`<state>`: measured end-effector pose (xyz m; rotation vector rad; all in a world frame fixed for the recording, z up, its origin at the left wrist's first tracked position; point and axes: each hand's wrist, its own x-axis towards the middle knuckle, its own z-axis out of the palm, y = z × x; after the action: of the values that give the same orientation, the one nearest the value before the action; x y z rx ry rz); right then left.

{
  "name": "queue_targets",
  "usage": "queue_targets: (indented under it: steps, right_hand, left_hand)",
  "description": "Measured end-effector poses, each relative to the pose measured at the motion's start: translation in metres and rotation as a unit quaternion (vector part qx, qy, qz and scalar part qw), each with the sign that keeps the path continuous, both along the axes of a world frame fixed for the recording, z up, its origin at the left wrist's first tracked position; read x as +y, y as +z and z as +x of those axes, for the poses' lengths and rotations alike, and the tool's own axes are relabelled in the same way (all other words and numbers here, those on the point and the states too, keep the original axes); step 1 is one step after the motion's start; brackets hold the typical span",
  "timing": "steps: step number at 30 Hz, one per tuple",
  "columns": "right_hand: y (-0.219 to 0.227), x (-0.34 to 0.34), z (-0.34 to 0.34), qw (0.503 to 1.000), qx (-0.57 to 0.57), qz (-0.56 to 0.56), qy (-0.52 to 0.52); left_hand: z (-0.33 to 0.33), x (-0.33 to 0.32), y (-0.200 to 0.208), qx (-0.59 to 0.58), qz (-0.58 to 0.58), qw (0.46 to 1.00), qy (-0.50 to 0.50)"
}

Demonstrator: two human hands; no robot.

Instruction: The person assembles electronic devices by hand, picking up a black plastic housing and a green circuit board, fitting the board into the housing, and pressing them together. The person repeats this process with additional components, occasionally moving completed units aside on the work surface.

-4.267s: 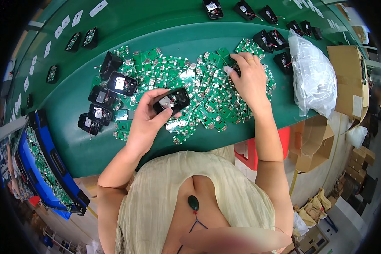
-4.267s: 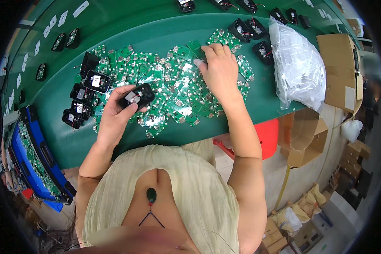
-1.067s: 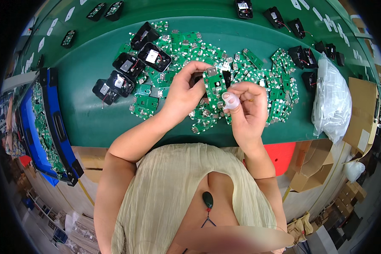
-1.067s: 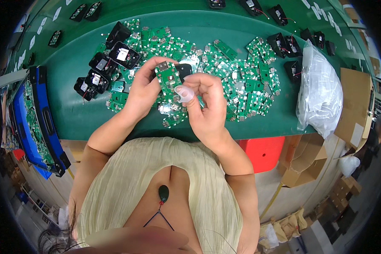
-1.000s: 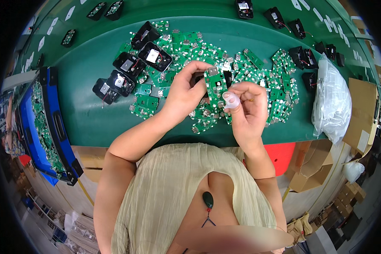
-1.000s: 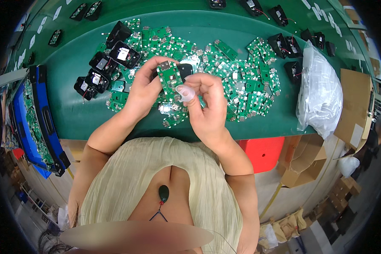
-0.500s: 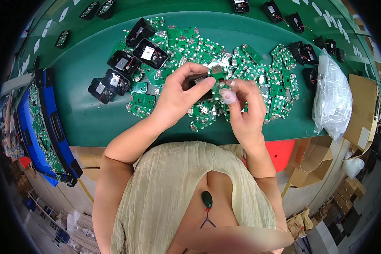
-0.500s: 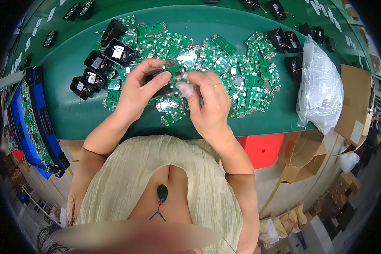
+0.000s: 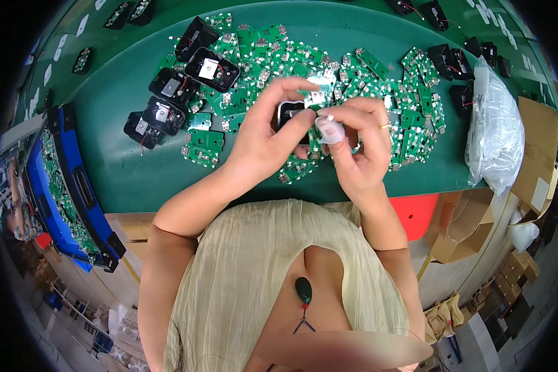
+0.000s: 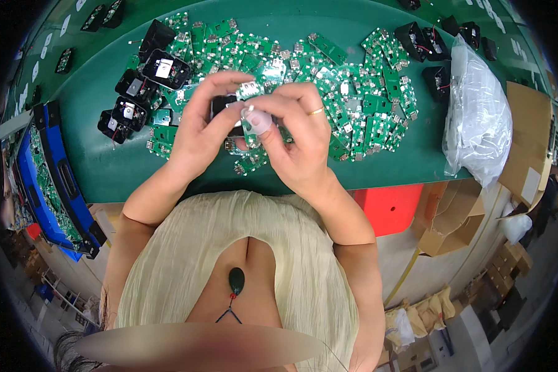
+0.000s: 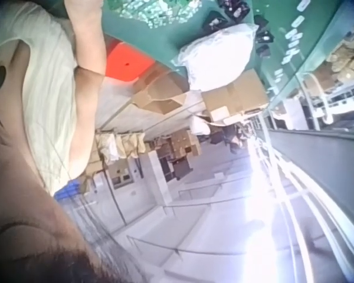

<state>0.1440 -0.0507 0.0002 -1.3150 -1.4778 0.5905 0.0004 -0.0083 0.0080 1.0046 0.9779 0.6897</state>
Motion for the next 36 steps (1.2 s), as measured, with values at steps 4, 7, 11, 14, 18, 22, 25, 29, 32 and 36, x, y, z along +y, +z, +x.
queue_targets:
  steps: [4, 7, 11, 14, 18, 22, 25, 29, 32, 36]
  right_hand:
    - [-0.004, 0.001, 0.003, 1.0, -0.027, -0.005, -0.013]
    - [-0.002, 0.006, 0.008, 0.988, -0.151, 0.031, -0.02]
    - [0.013, 0.009, 0.011, 0.939, -0.338, 0.068, -0.005]
    - [0.022, 0.01, 0.013, 0.922, -0.38, 0.075, 0.016]
    - [0.023, 0.008, 0.014, 0.908, -0.413, 0.07, 0.03]
    - [0.009, 0.013, 0.016, 0.962, -0.255, 0.087, 0.031]
    - [0.005, 0.011, 0.016, 0.99, -0.115, 0.07, 0.049]
    - [-0.002, 0.008, 0.019, 0.996, -0.009, 0.045, 0.081]
    - [-0.004, 0.007, 0.018, 0.996, 0.022, 0.045, 0.078]
    - [-0.003, 0.008, 0.019, 0.996, 0.044, 0.036, 0.065]
  left_hand:
    - [-0.002, 0.004, -0.003, 0.03, 0.165, 0.986, 0.021]
    - [0.0, 0.001, -0.006, 0.082, 0.284, 0.955, 0.027]
    - [0.001, 0.002, -0.006, 0.124, 0.352, 0.928, 0.023]
    - [0.001, 0.002, -0.002, 0.137, 0.384, 0.913, 0.014]
    - [0.002, 0.001, -0.006, 0.133, 0.367, 0.92, 0.022]
    - [-0.001, 0.004, -0.008, 0.093, 0.348, 0.933, 0.021]
    - [-0.001, 0.003, 0.002, -0.008, 0.151, 0.989, 0.005]
    - [-0.002, 0.001, 0.003, -0.016, 0.109, 0.994, -0.023]
    - [-0.002, 0.001, 0.003, -0.036, 0.083, 0.995, -0.029]
    - [-0.001, -0.001, 0.009, -0.049, 0.083, 0.995, -0.024]
